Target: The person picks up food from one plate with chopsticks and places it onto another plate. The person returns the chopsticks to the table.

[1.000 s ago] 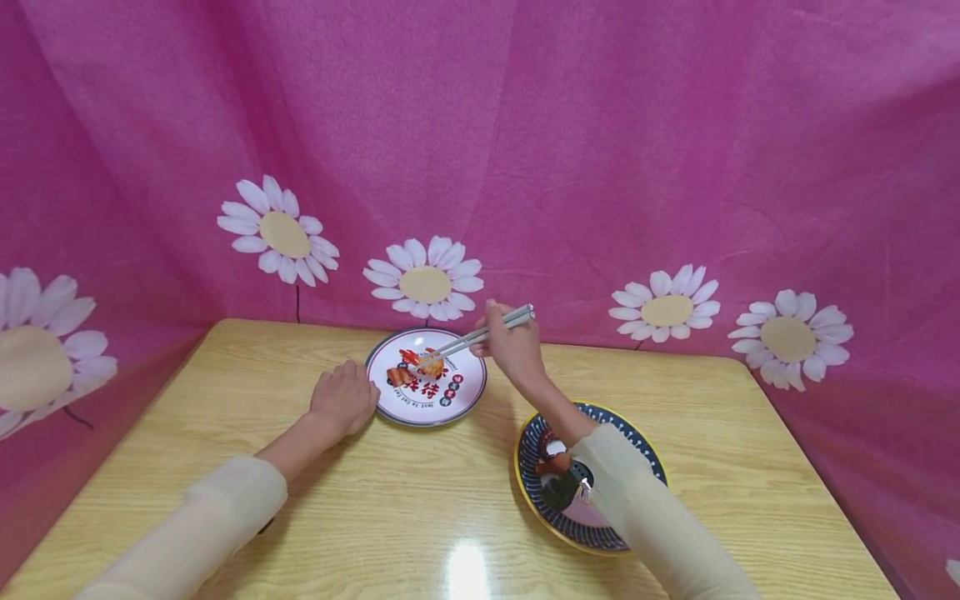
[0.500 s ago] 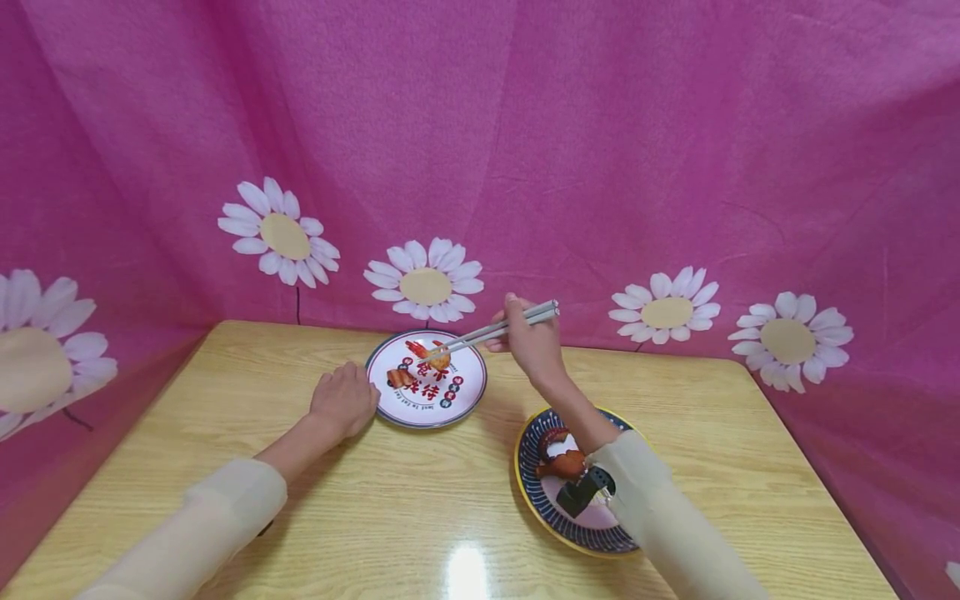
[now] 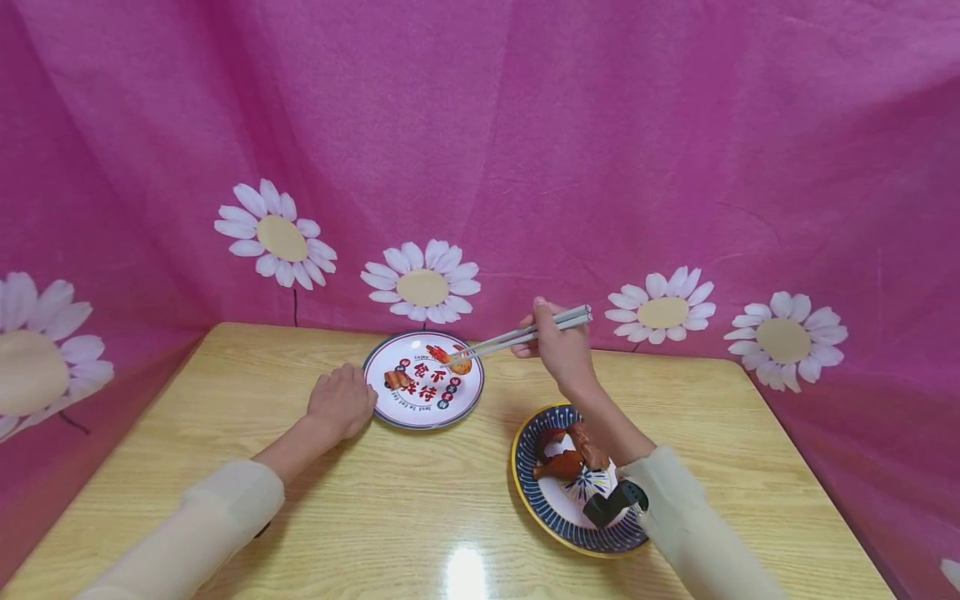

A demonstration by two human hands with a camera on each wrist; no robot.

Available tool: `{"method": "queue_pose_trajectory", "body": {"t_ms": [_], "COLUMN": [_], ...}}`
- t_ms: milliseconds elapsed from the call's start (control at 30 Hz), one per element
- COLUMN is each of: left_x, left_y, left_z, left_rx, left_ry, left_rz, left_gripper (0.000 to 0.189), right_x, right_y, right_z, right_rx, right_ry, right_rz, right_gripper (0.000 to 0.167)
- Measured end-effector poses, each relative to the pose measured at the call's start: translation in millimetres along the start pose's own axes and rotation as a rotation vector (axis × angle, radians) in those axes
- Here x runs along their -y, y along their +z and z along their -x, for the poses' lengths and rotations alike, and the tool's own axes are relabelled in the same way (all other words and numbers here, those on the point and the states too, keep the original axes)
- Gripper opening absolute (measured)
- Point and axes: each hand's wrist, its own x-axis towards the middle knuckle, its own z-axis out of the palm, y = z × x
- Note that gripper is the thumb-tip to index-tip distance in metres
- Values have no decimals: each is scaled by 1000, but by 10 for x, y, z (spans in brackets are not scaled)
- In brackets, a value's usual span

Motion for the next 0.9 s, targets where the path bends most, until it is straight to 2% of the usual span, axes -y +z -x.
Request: {"method": "queue_pose_trajectory", "body": {"t_ms": [367,900], "left_x": [11,9], "left_y": [0,-8], "left_z": [5,-1], "left_rx": [-8,1], "left_ry": [4,3], "left_rz": [9,13], "left_gripper": [35,34], "right_x": [54,83], "right_y": [-226,-506], "right_z": [68,213], "right_rx": [1,-11], "right_ry": [-29,-17], "right_rz": [1,25], "right_gripper": [45,47]}}
